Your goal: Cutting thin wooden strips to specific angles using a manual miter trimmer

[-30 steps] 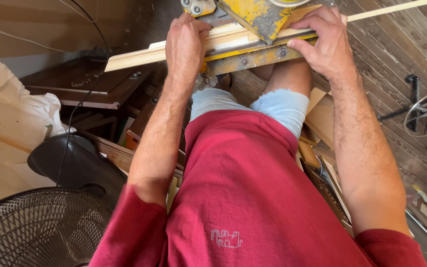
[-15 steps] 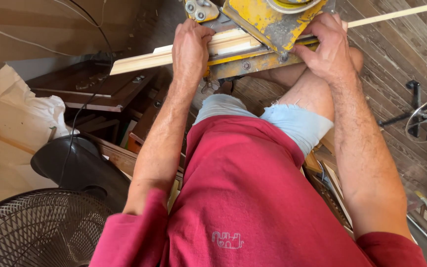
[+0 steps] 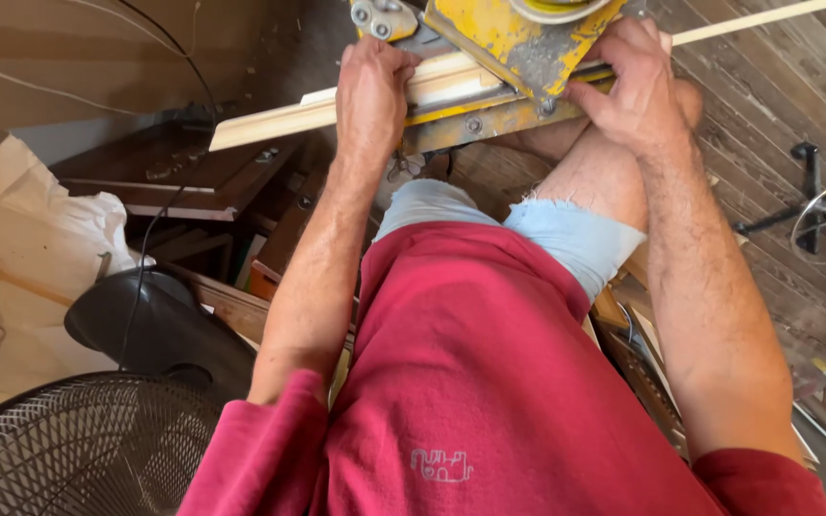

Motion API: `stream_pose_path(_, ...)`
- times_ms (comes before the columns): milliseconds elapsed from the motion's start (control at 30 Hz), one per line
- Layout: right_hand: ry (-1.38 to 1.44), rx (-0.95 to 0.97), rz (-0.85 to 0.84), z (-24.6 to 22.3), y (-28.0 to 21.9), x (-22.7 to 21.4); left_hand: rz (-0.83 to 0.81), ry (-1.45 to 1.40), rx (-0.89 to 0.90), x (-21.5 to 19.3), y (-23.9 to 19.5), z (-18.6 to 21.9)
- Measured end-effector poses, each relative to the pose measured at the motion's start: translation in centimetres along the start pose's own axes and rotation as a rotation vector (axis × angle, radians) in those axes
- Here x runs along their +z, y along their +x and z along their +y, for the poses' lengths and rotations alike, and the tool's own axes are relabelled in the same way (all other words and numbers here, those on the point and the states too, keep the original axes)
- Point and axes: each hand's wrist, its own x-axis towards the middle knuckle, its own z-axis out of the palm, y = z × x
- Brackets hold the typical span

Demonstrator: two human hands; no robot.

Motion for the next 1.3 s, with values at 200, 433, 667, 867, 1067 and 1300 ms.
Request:
stream_pose_path(200, 0.011, -0.008, 0.026, 0.3, 0.0, 0.2, 0.005, 0.056, -0.001, 0.0, 0.1, -0.1)
stream_pose_path(433, -0.031, -0.01, 0.017, 0.0, 0.1, -0.1, 0.019, 0.014, -0.028, 0.1, 0.0, 0.3)
stream_pose_path(667, 0.004, -0.004, 0.018, -0.1, 0.2, -0.1, 0.016, -0.036, -0.063, -0.6, 0.0, 1.5)
stream_pose_path(867, 0.024, 0.002, 0.012, -0.2, 0.2, -0.1, 0.006, -0.055, -0.084, -1.0, 0.0, 2.1)
stream_pose_path(1067, 0.013, 0.0, 0.019, 0.2, 0.0, 0.2, -0.012, -0.049, -0.079, -1.0, 0.1, 1.7)
stream_pose_path(1300, 0.016, 0.015, 0.004, -0.1, 0.1, 0.0, -0.011, -0.026, -0.075, -0.6, 0.2, 1.3)
